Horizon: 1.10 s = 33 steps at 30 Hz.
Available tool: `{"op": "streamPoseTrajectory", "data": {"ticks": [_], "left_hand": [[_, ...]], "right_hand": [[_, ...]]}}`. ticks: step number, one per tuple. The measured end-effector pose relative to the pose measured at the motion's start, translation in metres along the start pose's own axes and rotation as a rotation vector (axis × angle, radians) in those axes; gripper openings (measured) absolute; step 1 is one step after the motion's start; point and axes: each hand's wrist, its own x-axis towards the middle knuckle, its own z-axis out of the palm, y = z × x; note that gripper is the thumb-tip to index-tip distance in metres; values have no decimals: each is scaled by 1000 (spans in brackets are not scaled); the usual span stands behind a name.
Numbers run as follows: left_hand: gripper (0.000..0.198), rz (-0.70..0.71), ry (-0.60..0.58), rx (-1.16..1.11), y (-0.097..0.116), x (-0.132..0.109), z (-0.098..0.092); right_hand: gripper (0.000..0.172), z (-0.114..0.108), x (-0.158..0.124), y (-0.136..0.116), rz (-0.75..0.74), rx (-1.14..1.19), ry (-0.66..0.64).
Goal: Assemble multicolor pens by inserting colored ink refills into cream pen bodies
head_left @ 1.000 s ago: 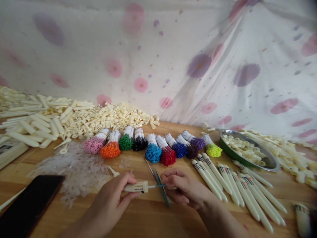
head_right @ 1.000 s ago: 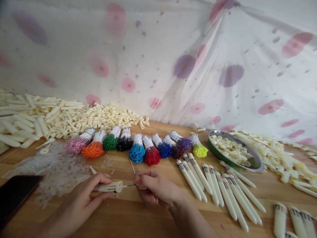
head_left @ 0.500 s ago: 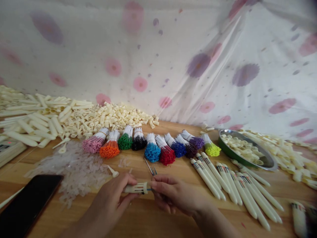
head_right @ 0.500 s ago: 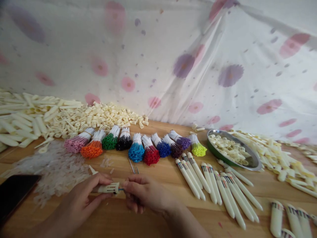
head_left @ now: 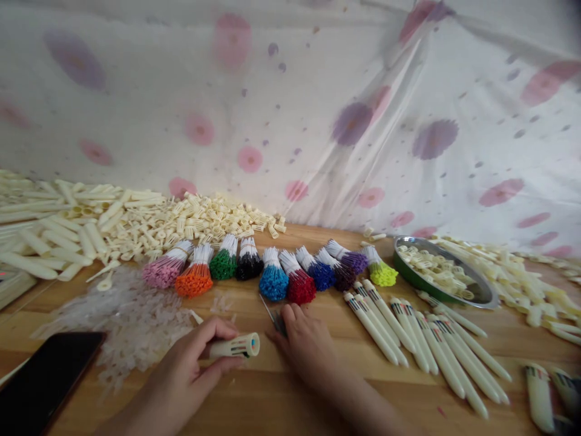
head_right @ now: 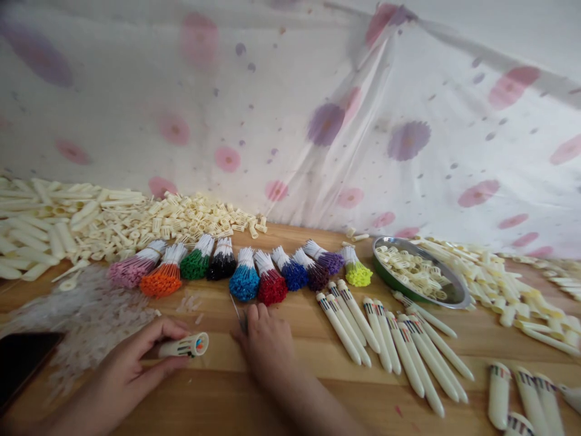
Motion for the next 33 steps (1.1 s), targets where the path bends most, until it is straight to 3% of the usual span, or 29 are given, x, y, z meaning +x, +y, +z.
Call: {"op": "streamPoseTrajectory", "data": {"ticks": [3,7,10,12,14,20,33], "left_hand": [[8,-19,-29,-37,1,1,-4],[6,36,-24,-13,-4,3,-8],[7,147,109,78,-10,4,-7],[10,258,238,154,-13,4,-6],[12,362,322,247,-16,3,-4],[16,569,404,463,-14,0,-6],[19,648,416,575,-5,-2,-6]], "right_hand": [[4,1,3,4,21,37,-10],[8,-22,3,19,21,179,9],[10,-41,-3,22,-30,614,26],[15,-48,-9,16,-55,938,-49],[21,-48,-16,5,-42,1109,-126],[20,-37,-32,-21,25,1032,-142],[14,-38,-32,-22,14,954,-180]]}}
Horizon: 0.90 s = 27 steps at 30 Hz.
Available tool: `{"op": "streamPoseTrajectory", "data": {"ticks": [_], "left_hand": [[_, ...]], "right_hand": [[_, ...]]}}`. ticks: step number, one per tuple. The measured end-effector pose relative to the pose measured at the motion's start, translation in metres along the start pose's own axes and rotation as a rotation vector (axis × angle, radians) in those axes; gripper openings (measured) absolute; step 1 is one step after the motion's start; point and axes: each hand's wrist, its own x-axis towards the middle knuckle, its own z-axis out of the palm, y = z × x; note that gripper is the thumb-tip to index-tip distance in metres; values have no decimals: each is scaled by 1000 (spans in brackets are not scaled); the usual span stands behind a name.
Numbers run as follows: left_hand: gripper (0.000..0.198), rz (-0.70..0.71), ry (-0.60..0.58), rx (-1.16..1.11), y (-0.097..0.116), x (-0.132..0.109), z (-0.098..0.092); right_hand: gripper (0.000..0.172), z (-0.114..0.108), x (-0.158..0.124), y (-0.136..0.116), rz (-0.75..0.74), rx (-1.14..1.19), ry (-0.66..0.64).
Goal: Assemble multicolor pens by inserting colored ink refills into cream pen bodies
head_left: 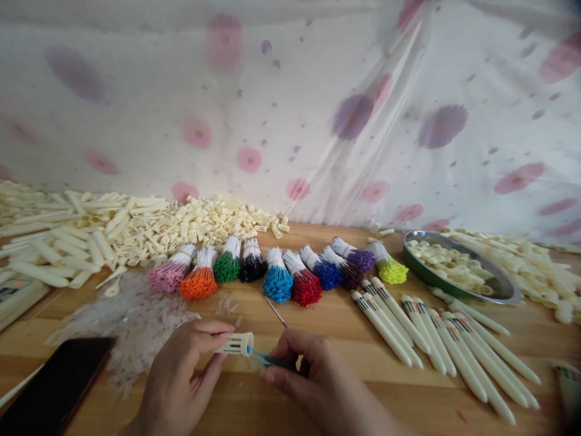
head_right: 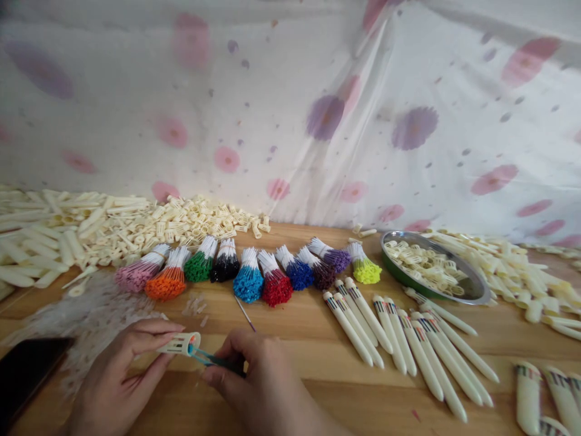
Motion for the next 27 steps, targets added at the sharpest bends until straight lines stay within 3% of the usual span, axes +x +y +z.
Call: {"op": "streamPoseTrajectory", "data": {"ticks": [17,24,27], "left_hand": [[20,4,-12,-10,-1,-3,1],[16,-8,-96,-27,-2,-4,4],[16,-1,-136,-49,-2,-5,5]], "right_hand": [[12,-1,-2,-6,24,-62,12],[14,-17,-2,-3,-258,-328,135],[13,-28,-3,-5,-353,-445,100]]}}
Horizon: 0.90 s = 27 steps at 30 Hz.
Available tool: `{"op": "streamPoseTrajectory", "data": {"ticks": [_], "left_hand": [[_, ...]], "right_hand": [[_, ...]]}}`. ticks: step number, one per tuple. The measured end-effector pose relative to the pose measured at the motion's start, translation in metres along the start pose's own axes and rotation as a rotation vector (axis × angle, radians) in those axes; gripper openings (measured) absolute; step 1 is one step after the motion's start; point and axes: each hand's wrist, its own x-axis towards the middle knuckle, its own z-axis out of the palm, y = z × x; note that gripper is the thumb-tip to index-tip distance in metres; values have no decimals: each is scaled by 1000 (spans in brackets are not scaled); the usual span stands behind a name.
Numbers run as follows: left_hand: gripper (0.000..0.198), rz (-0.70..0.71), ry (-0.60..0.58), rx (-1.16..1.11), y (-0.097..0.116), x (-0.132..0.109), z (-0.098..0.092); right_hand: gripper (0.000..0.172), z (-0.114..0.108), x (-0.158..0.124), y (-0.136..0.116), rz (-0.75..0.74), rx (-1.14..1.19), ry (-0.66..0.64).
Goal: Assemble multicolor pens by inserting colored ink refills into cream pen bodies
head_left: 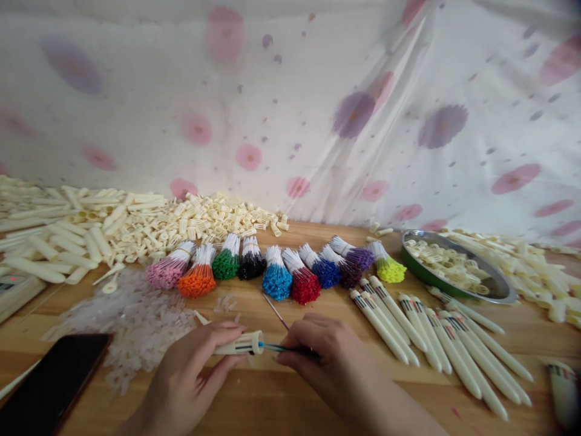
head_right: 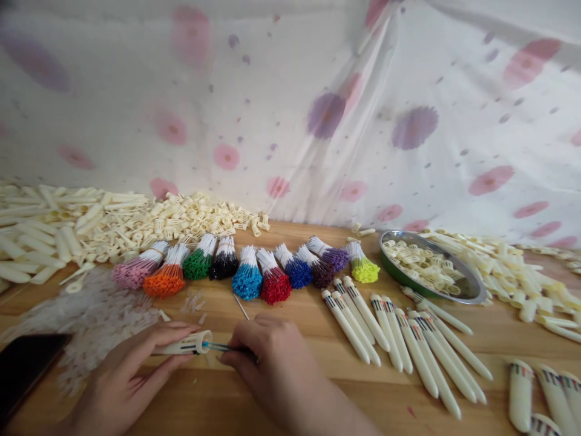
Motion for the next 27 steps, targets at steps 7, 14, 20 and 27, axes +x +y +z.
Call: {"op": "streamPoseTrajectory", "data": {"ticks": [7,14,20,27], "left_hand": [[25,41,-108,-69,0,-2,0],[22,110,-101,-30,1,3,-4],[18,134,-70,-1,4,6,-6],[16,48,-20,-60,5,2,-4]], "right_hand": [[22,-5,-2,-2,-239,-197,-36],[28,-1,-8,-2,-427,-351,35],[32,-5,-11,-7,-500,-396,28],[17,-4,-8,2,-470,-369,42]]}}
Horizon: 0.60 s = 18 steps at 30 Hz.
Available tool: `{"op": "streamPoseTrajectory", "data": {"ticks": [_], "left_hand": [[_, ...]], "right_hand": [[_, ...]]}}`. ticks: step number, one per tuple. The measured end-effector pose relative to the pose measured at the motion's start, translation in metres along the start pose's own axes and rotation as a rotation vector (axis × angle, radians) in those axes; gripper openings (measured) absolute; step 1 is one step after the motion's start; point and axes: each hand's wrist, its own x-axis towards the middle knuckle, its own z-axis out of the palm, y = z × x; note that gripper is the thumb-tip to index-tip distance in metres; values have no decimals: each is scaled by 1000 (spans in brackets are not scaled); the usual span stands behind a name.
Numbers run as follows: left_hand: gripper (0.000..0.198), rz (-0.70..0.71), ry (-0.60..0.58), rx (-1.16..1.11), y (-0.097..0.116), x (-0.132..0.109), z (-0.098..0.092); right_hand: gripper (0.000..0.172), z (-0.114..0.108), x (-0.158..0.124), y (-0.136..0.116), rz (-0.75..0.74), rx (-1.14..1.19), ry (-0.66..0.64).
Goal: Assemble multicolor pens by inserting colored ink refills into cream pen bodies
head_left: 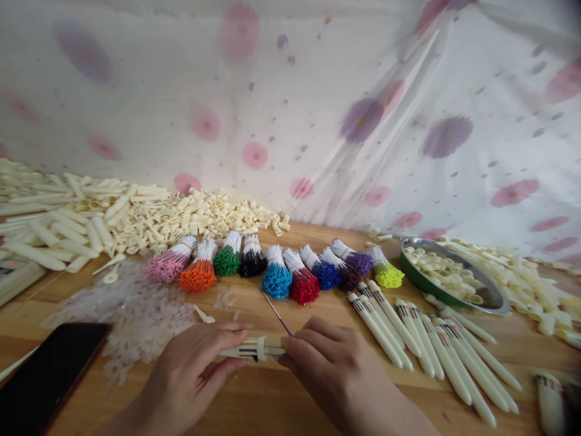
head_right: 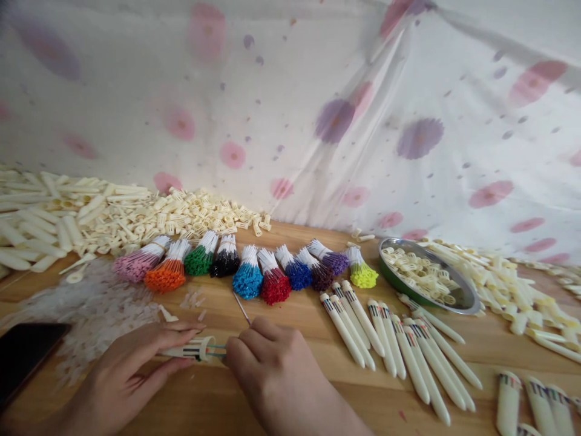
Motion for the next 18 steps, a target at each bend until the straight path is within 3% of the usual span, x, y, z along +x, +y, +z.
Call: {"op": "streamPoseTrajectory", "data": {"ticks": [12,18], "left_hand": [[30,-397,-77,-757,-4,-4,3],[34,-437,-135,-836,-2,-5,5]], "right_hand": [[17,-3,0,-16,13,50,176],[18,1,-1,-16,-8,0,205]]}}
